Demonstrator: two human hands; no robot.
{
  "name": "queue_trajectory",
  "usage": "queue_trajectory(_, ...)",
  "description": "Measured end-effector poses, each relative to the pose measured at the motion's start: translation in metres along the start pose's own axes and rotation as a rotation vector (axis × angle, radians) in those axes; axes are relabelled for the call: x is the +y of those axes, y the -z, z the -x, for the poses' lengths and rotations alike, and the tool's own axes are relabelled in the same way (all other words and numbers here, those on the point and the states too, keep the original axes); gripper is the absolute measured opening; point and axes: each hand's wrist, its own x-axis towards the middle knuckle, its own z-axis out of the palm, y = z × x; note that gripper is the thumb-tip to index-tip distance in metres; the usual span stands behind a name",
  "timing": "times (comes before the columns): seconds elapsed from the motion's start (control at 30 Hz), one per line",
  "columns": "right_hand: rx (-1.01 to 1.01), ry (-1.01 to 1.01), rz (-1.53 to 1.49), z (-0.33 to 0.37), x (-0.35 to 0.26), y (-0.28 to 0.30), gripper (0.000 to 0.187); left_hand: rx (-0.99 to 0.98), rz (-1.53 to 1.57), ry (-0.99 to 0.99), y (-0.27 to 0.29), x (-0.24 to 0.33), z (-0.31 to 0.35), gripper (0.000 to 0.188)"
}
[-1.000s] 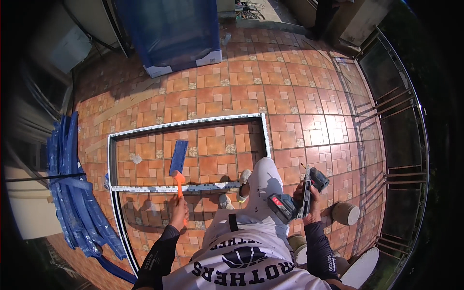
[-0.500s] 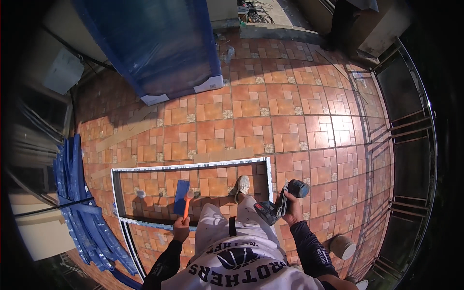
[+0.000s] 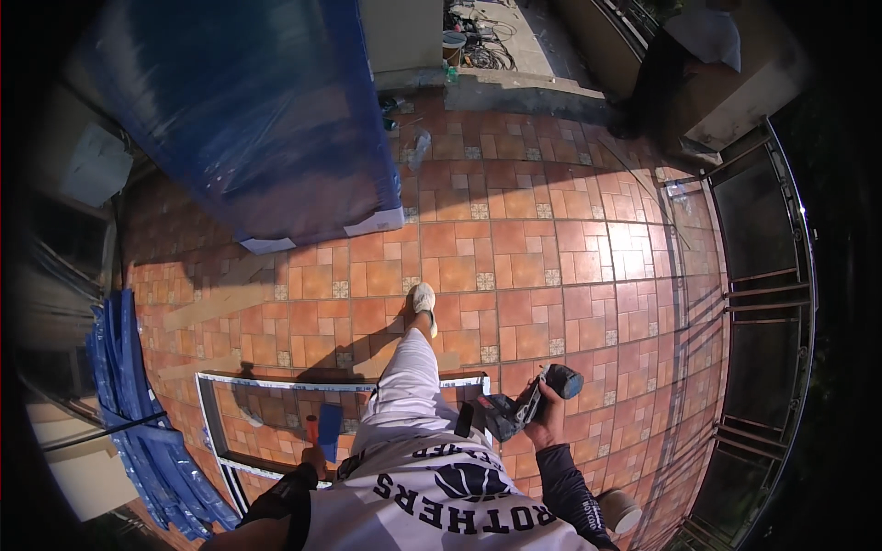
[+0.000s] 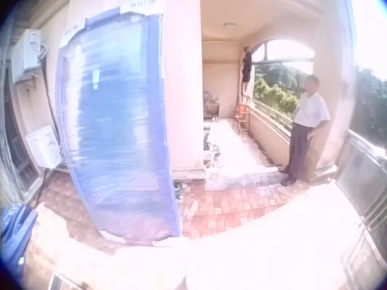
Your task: The person assembles a metal frame by fitting corners together, placing screws from a plastic bag into pre-drilled holes, and securing them with a power drill. They then use an orange hammer to tap the corners and ensure they are flush before walking away.
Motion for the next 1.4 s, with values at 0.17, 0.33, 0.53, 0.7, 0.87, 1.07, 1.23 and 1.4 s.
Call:
queue_trajectory(0.17, -0.014, 0.047, -0.097, -0.102, -0.014, -0.118, 0.016, 0.121, -0.774, -0.515, 0.064, 0.251, -0.124, 0.056)
queue_trajectory(0.33, -0.094, 0.105, -0.024, -0.137, -0.105, -0.206, 0.018, -0.309, 0.194, -0.479, -0.025, 0.565, 0.008, 0.033)
queue_trajectory(0.53, -0.078, 0.097, 0.177, -0.233, -0.159, -0.348, 0.022, -0.400, 0.266, -0.719, -0.018, 0.782, 0.143, 0.030)
queue_trajectory(0.7, -0.126, 0.051, 0.322, -0.352, -0.196, -0.451, 0.022, -0.519, 0.286, -0.643, -0.047, 0.902, 0.191, 0.050)
queue_trajectory(0.87, -0.216, 0.010, 0.472, -0.472, -0.221, -0.552, 0.021, -0.547, 0.275, -0.687, -0.060, 1.008, 0.218, 0.068)
queue_trajectory(1.07, -0.346, -0.199, 0.738, -0.583, -0.241, -0.659, 0.026, -0.469, 0.371, -0.726, -0.050, 1.122, 0.170, 0.053)
queue_trajectory(1.23, -0.300, -0.272, 0.903, -0.659, -0.233, -0.740, 0.038, -0.473, 0.559, -0.768, -0.061, 1.193, 0.088, 0.082)
queue_trajectory(1.4, -0.221, -0.292, 1.088, -0.785, -0.219, -0.780, 0.029, -0.424, 0.773, -0.713, -0.056, 1.271, 0.015, 0.055)
